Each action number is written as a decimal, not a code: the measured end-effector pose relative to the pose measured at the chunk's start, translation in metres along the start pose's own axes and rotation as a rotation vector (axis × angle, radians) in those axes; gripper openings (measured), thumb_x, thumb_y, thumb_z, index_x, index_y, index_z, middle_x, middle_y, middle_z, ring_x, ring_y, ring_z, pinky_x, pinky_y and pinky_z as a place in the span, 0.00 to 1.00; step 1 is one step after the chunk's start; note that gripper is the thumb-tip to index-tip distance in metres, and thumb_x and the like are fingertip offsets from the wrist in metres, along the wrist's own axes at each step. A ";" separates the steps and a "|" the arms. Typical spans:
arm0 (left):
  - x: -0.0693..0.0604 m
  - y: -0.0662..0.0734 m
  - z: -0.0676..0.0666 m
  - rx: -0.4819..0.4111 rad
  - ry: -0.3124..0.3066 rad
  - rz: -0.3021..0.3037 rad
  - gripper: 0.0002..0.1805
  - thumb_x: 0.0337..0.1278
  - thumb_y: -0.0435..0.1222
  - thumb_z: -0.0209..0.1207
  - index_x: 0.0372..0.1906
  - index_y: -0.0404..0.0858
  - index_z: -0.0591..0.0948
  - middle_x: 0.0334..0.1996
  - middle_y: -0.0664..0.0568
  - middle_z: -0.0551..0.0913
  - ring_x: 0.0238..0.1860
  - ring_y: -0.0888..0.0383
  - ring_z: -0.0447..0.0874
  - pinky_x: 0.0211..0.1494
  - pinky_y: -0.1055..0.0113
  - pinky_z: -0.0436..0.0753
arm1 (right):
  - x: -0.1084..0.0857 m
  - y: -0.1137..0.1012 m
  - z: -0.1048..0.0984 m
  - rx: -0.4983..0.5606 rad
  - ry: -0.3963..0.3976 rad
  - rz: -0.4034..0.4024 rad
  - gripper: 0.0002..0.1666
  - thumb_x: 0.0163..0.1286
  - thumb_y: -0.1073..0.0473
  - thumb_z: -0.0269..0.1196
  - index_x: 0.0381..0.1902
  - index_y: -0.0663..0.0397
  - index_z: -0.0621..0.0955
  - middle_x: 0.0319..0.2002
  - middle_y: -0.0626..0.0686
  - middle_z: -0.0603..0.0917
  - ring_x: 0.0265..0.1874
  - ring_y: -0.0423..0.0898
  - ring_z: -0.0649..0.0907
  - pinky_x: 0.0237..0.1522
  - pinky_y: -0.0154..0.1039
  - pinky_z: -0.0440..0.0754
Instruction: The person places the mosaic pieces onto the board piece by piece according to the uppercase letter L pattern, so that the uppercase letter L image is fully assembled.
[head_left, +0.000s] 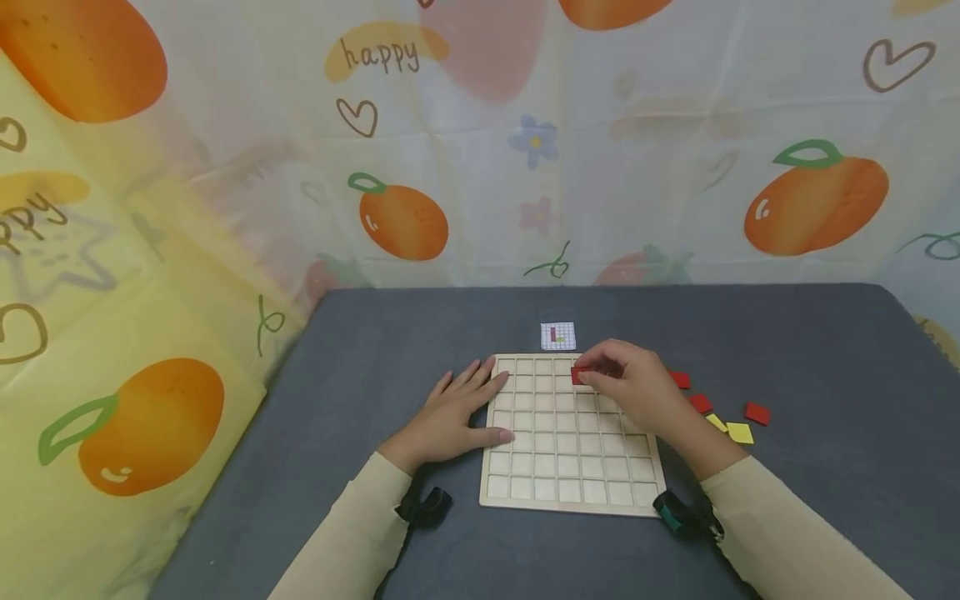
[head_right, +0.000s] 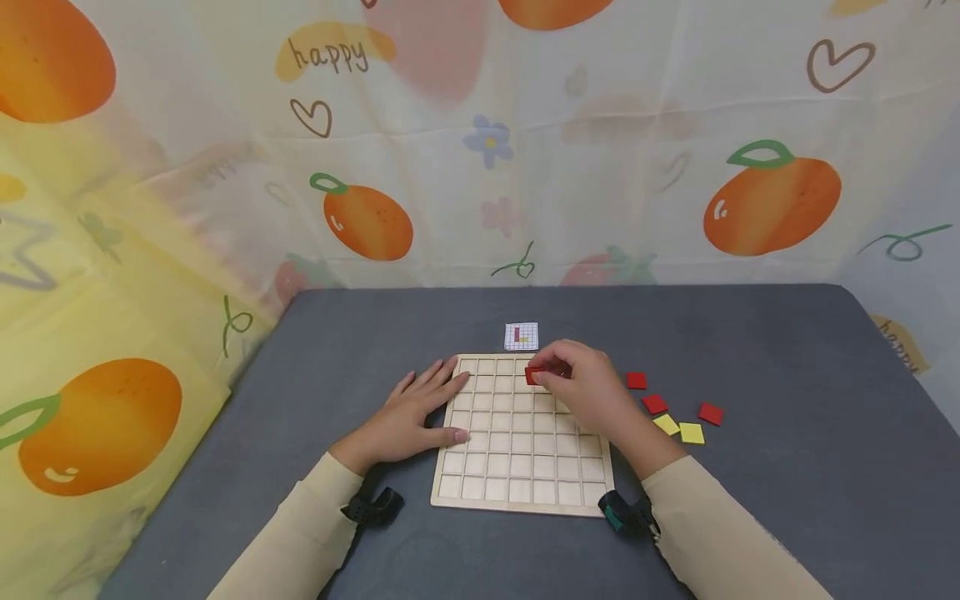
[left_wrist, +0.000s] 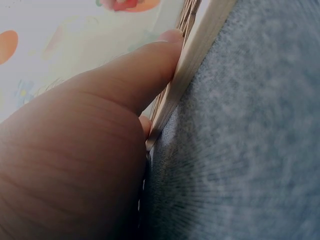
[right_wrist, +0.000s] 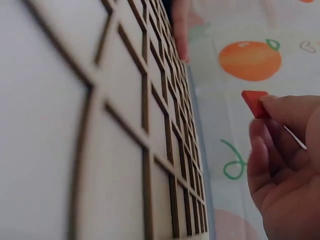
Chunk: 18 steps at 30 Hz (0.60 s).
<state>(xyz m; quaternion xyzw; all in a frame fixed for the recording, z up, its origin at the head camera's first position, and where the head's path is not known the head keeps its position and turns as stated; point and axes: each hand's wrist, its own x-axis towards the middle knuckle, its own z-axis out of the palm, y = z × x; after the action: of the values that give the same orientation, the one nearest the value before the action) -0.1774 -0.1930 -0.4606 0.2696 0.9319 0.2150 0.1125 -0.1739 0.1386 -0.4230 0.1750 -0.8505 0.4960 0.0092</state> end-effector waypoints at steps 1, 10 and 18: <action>0.000 0.000 0.000 0.000 0.001 0.000 0.55 0.70 0.70 0.61 0.90 0.52 0.54 0.89 0.58 0.40 0.87 0.55 0.34 0.84 0.41 0.34 | 0.004 -0.001 0.001 -0.001 -0.003 0.014 0.08 0.76 0.66 0.72 0.50 0.53 0.90 0.42 0.48 0.87 0.36 0.49 0.82 0.37 0.41 0.83; 0.001 0.003 -0.002 -0.002 0.000 -0.006 0.54 0.69 0.70 0.61 0.90 0.53 0.55 0.89 0.57 0.42 0.87 0.54 0.35 0.84 0.42 0.35 | 0.029 0.000 0.014 0.032 -0.064 0.111 0.08 0.78 0.64 0.70 0.52 0.55 0.89 0.44 0.50 0.88 0.41 0.50 0.84 0.46 0.49 0.83; 0.002 0.004 -0.002 0.007 -0.002 -0.011 0.54 0.70 0.70 0.61 0.90 0.52 0.55 0.89 0.57 0.42 0.87 0.54 0.35 0.84 0.41 0.35 | 0.038 0.002 0.028 0.017 -0.104 0.122 0.05 0.78 0.65 0.69 0.49 0.55 0.89 0.43 0.50 0.89 0.41 0.49 0.85 0.47 0.48 0.83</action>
<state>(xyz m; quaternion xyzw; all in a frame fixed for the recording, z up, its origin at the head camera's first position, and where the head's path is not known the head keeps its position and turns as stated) -0.1775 -0.1896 -0.4575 0.2649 0.9341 0.2106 0.1137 -0.2057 0.1051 -0.4321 0.1483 -0.8546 0.4931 -0.0670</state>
